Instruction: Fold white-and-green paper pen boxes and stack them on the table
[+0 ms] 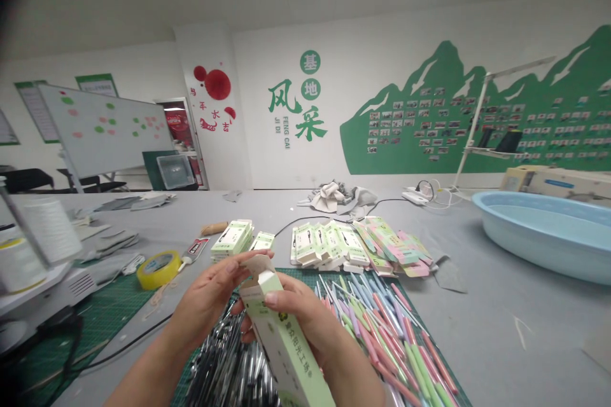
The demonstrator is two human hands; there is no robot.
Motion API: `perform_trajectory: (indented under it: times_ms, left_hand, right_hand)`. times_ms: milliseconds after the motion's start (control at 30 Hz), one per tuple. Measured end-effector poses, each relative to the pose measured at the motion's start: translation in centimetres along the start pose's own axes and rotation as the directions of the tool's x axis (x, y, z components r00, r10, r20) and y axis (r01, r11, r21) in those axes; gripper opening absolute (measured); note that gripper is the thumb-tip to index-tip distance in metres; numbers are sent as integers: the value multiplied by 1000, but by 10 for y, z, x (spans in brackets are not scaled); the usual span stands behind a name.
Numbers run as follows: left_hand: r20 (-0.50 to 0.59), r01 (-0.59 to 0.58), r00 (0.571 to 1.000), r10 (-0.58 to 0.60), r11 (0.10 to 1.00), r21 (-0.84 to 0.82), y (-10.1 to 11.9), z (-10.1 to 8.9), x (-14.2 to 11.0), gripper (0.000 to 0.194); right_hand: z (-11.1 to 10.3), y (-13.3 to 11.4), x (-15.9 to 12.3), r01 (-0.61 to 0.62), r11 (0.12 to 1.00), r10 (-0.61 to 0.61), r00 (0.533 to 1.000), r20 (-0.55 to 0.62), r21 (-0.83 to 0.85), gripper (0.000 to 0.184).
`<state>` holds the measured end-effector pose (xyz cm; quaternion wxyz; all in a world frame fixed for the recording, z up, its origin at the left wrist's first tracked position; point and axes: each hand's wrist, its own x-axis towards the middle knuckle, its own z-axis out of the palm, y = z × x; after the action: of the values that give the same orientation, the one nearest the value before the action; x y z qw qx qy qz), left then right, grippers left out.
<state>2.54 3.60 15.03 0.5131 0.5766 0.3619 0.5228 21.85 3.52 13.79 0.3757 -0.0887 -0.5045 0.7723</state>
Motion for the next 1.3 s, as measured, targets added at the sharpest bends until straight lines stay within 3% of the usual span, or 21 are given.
perform_trajectory:
  times_ms: [100, 333, 467, 633, 833, 1133, 1300]
  left_hand:
    - [41, 51, 998, -48, 996, -72, -6, -3, 1, 41]
    - [54, 40, 998, -32, 989, -144, -6, -4, 1, 30]
    - [14, 42, 999, -41, 991, -126, -7, -2, 1, 29]
    - [-58, 12, 998, -16, 997, -70, -7, 3, 0, 25]
    - [-60, 6, 998, -14, 992, -129, -6, 7, 1, 23]
    - [46, -95, 994, 96, 995, -34, 0, -2, -5, 17]
    - [15, -112, 994, 111, 991, 74, 2, -2, -5, 16]
  right_hand:
    - [-4, 4, -1, -1, 1000, 2, 1000, -14, 20, 51]
    - [-3, 5, -7, -23, 996, 28, 998, -51, 86, 46]
    - [4, 3, -7, -17, 993, 27, 996, -80, 120, 47]
    - [-3, 9, -2, -59, 989, 71, 994, -79, 138, 52]
    - [-5, 14, -4, -32, 990, 50, 990, -132, 139, 48]
    - [2, 3, 8, -31, 998, 32, 999, -4, 60, 52]
    - [4, 4, 6, -53, 998, 54, 998, -27, 45, 52]
